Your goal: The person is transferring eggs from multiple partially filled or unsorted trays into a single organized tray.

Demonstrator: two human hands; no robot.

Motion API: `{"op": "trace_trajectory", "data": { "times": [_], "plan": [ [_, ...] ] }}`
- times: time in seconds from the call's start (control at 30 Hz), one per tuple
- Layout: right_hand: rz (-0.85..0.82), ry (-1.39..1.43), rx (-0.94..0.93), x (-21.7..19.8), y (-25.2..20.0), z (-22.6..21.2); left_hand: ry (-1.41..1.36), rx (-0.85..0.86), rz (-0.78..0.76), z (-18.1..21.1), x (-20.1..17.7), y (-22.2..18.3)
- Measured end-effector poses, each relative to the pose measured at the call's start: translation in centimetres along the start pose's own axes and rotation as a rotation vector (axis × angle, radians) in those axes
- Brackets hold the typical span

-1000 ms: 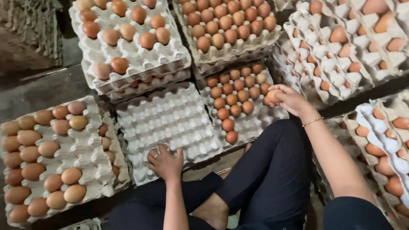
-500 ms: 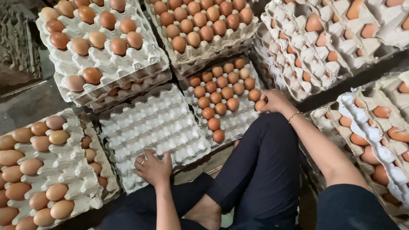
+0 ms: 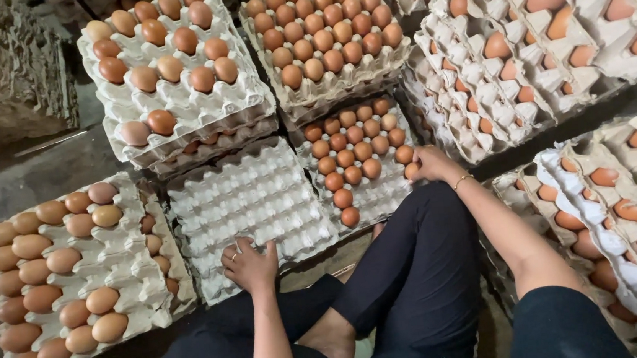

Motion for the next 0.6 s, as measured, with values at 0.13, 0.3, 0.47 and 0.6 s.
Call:
{"op": "trace_trajectory", "data": {
  "times": [0.13,0.3,0.47,0.6],
  "plan": [
    [-0.020,0.018,0.042,-0.9,-0.4,-1.3,-0.041,-0.001,-0.023,-0.4,-0.4,0.0],
    [-0.115,-0.045,0.103,-2.6,-1.0,-4.3,-0.021,0.004,0.009,-0.2,-0.8,0.1],
    [-0.118,-0.403,0.372,-1.9,2.6,-8.3,-0.024,-0.010,0.040,0.1,-2.1,0.5],
    [-0.013,-0.222,-0.035,-5.5,-2.2,-26.6,-0.065,-0.022,0.020,-0.1,-1.9,0.3]
  ]
}}
Point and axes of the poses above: each hand's wrist, its own y-axis towards the middle knuckle, its own x-axis out of the palm, z = x × y, the point moved 2 cm from there along y, towards the middle knuckle, and after that the axes turned 11 degrees about y, right-handed, at the moved point
